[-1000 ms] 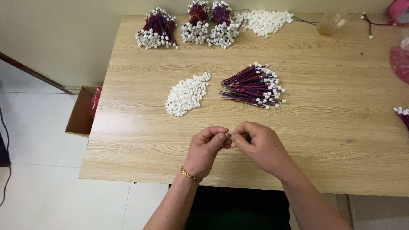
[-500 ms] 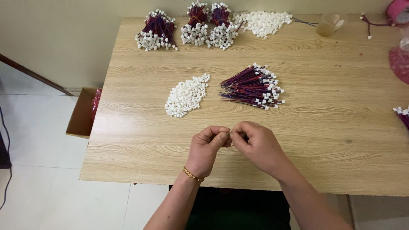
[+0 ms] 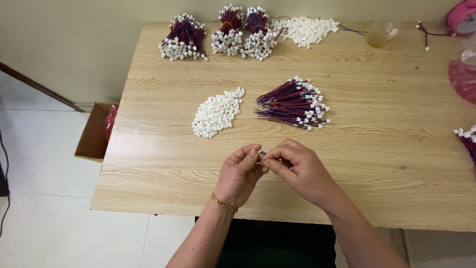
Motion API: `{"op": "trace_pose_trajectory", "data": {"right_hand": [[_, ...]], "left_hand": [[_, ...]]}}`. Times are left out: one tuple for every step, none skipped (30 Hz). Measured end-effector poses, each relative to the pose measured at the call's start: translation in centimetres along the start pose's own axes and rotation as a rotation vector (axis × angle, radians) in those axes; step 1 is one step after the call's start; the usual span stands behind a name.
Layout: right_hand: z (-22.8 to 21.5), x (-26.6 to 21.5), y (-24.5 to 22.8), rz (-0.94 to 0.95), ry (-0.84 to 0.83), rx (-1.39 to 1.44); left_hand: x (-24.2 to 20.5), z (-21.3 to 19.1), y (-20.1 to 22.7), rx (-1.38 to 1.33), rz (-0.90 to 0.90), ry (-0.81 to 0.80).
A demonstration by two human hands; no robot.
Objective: Bundling and aligning small electronic wire harnesses with white connectors on a wooden table.
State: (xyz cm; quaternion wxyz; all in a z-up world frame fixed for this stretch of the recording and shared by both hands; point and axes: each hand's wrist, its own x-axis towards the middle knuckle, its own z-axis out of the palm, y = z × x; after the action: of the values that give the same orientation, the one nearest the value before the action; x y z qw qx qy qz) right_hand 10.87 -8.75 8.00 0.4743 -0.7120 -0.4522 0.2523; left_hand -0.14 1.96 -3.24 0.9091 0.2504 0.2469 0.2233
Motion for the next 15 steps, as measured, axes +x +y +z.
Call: {"op": "trace_pose_trajectory", "data": {"right_hand": [[0.0, -0.1, 0.2, -0.022, 0.016, -0.011], [0.1, -0.1, 0.4, -0.023, 0.016, -0.011], [0.2, -0.2, 0.6, -0.053, 0.038, -0.068], [0.3, -0.2, 0.9, -0.083, 0.061, -0.123], [0.4, -0.2, 1.2, -0.084, 0.06, -0.122], [0.4, -0.1, 1.4, -0.102, 0.087, -0.164], [0.5, -0.1, 1.7, -0.121, 0.113, -0.205], [0.6, 0.0, 2.1, -0.12, 0.113, -0.205], [0.7, 0.2, 2.4, -0.134, 0.121, -0.208], [0.8, 0.3, 2.8, -0.147, 0.13, -0.211], [0.8, 0.2, 2.5, -0.146, 0.129, -0.211], [0.8, 0.1, 2.2, -0.146, 0.151, -0.236], [0.8, 0.0, 1.9, -0.146, 0.173, -0.261], [0.8, 0.0, 1.8, -0.144, 0.173, -0.261], [0.8, 0.0, 1.7, -0.155, 0.188, -0.282]], "left_hand": [[0.0, 0.1, 0.1, -0.011, -0.005, -0.005], [0.0, 0.2, 0.2, -0.012, -0.004, -0.006], [-0.1, 0.2, 0.2, -0.012, -0.011, -0.009], [-0.1, 0.2, 0.2, -0.012, -0.019, -0.011], [-0.2, 0.4, 0.3, -0.012, -0.018, -0.01], [-0.4, 0.5, 0.4, -0.022, -0.016, -0.01], [-0.5, 0.7, 0.4, -0.031, -0.014, -0.01], [-0.5, 0.6, 0.4, -0.031, -0.014, -0.009], [-0.5, 0.6, 0.4, -0.028, -0.016, -0.013], [-0.5, 0.6, 0.3, -0.026, -0.017, -0.018], [-0.6, 0.7, 0.4, -0.026, -0.018, -0.018], [-0.6, 0.8, 0.4, -0.018, -0.017, -0.011], [-0.7, 0.9, 0.5, -0.01, -0.016, -0.005], [-0.6, 0.9, 0.4, -0.011, -0.018, -0.005], [-0.6, 0.8, 0.3, -0.006, -0.013, -0.005]]}}
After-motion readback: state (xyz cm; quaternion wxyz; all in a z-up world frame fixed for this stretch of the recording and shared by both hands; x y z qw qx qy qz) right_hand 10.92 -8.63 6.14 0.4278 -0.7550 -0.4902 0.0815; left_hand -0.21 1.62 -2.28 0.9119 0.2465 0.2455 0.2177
